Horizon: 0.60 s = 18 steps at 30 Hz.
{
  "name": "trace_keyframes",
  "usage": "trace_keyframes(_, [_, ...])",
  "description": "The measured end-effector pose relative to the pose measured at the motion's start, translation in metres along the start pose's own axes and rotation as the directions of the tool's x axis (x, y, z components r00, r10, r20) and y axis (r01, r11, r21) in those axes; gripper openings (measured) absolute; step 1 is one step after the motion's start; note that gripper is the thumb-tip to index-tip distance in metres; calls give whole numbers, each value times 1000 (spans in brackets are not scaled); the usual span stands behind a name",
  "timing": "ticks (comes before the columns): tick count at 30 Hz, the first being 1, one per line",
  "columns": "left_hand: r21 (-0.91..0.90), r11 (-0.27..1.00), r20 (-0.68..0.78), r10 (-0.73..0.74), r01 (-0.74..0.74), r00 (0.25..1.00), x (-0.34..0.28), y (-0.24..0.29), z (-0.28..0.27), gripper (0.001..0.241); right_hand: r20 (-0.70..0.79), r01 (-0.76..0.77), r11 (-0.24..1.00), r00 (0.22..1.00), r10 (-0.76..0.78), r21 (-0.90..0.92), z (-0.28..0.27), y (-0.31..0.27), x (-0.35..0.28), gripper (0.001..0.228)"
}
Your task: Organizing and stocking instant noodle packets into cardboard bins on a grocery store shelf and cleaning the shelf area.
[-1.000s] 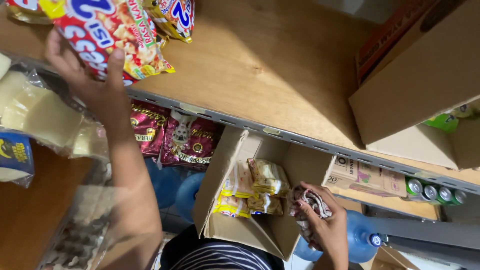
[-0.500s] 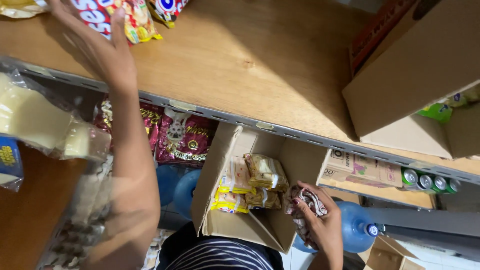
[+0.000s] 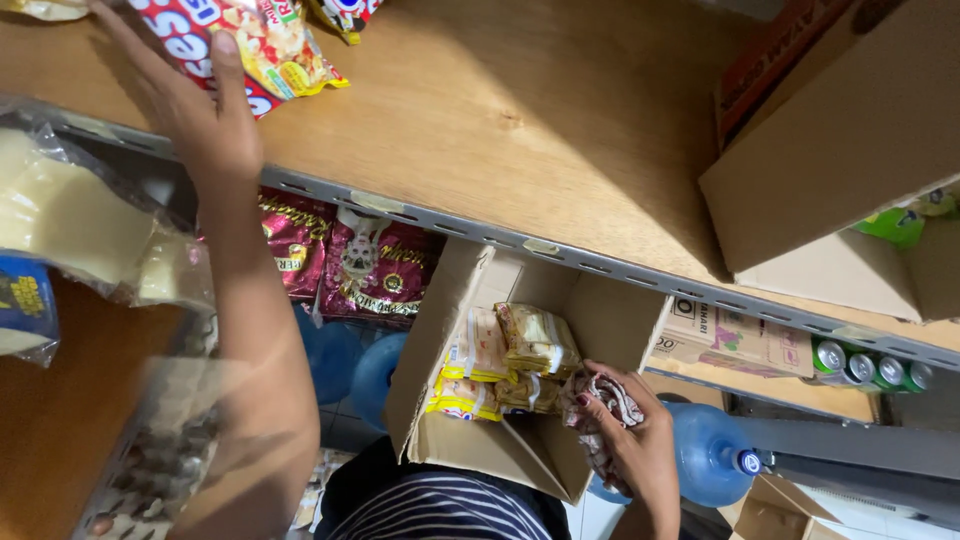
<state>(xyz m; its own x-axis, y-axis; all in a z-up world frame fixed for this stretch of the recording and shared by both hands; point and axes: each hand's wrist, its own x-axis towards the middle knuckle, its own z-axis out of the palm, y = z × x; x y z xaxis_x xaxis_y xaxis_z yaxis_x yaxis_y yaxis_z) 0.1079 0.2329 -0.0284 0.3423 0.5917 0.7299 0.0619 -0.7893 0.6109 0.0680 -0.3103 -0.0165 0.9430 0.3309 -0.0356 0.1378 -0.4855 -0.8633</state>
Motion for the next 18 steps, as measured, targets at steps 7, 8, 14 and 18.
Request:
trace_keyframes(7, [-68, 971, -136, 219, -230, 966, -65, 102, -47, 59, -23, 1, 964, 1000, -7, -266, 27, 12, 11, 34])
trace_keyframes(8, [-218, 952, -73, 205, -216, 976, -86, 134, -51, 51, -57, 13, 884, 997, -45, -467, 36, 14, 15, 29])
trace_keyframes(14, [-650, 745, 352, 469, -149, 810, -179, 217, -32, 29, -39, 37, 489, 989, -144, -872, 92, 71, 44, 33])
trace_keyframes(18, [-636, 767, 613, 437, 83, 658, -204, 223, -22, 33, 2, 71, 421, 987, -163, -904, 119, 85, 53, 39])
